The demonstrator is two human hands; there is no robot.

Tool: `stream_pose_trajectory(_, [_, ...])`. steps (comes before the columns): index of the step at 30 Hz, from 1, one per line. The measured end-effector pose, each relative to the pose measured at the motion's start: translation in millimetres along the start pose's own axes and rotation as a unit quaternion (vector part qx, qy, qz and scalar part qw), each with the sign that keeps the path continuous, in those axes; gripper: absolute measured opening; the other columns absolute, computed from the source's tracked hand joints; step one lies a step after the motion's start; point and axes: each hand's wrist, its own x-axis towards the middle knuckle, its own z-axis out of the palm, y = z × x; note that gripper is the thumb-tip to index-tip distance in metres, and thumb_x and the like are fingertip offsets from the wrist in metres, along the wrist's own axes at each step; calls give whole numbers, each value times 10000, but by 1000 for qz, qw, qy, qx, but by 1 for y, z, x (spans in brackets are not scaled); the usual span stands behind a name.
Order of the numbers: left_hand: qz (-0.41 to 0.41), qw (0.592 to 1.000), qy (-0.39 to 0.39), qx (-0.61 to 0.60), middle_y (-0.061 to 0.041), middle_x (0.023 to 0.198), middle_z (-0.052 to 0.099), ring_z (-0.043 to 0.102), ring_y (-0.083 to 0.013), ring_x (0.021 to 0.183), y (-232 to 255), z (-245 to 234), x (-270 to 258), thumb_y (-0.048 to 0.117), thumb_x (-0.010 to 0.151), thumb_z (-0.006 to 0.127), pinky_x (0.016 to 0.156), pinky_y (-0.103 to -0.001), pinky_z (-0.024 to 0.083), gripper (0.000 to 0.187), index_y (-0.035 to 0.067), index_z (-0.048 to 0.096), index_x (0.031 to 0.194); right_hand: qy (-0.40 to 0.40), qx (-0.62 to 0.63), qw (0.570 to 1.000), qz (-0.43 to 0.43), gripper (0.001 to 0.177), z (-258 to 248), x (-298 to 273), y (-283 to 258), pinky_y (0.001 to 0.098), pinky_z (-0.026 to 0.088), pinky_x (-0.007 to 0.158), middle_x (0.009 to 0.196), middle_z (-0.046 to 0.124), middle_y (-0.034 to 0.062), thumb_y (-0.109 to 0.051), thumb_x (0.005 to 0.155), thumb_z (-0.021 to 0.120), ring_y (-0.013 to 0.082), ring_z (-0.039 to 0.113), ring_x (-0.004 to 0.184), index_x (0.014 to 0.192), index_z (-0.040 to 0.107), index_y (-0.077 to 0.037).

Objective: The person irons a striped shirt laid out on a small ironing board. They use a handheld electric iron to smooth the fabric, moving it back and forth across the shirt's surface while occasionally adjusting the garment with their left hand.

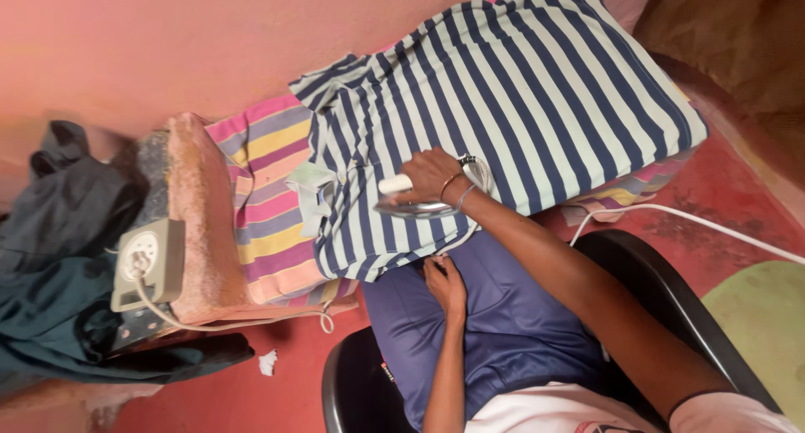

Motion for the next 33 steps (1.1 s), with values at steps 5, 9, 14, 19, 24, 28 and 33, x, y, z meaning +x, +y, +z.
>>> stream_pose_trajectory(5, [55,998,4,3,-180,896,634,621,-346,829,6,-7,-5,154,954,602,759,-455,489,189,-34,615,972,-17,23,998,-62,731,1,-13,-11,413,539,540,618,680,135,-791,698,694,309,690,571,780,787,-71])
stream_pose_trajectory(9, [-13,999,-36,-21,-209,966,702,708,-368,854,24,-23,-16,171,935,586,789,-452,550,274,-44,663,1087,-36,18,998,-41,744,-5,-27,-16,400,554,548,629,691,143,-782,711,690,299,709,580,844,790,-56])
stream_pose_trajectory(14, [-12,997,-63,36,-304,1073,722,706,-441,994,36,-33,-26,217,957,587,903,-493,528,385,-33,674,1238,-37,13,998,48,734,-7,-50,-14,399,565,557,648,699,159,-753,786,663,298,718,596,869,789,-34])
stream_pose_trajectory(19, [1,996,-75,37,-333,1087,698,686,-471,1003,38,-34,-28,229,971,576,921,-505,513,422,-38,648,1290,-22,12,999,46,760,-15,-83,-2,431,555,564,650,702,182,-780,779,658,318,709,603,896,802,-43])
stream_pose_trajectory(24, [22,998,-53,27,-335,1101,697,671,-491,1022,31,-28,-24,227,977,565,933,-515,505,412,-51,657,1267,-40,-16,999,23,765,-24,-96,-3,423,544,523,604,686,180,-786,799,649,319,706,570,948,807,-52])
stream_pose_trajectory(28, [-14,999,-50,10,-326,1090,705,674,-487,1033,30,-20,-19,233,991,556,934,-510,508,396,-49,662,1248,-54,-27,998,25,724,-28,-85,-11,417,526,487,577,665,149,-764,829,644,304,684,523,884,811,-61])
stream_pose_trajectory(33, [-35,998,-58,9,-326,1060,708,668,-509,988,28,-16,-11,237,1001,543,880,-544,500,378,-52,673,1208,-28,-49,998,-11,725,-13,-60,-33,402,487,440,537,643,145,-759,859,675,281,645,453,810,791,-44])
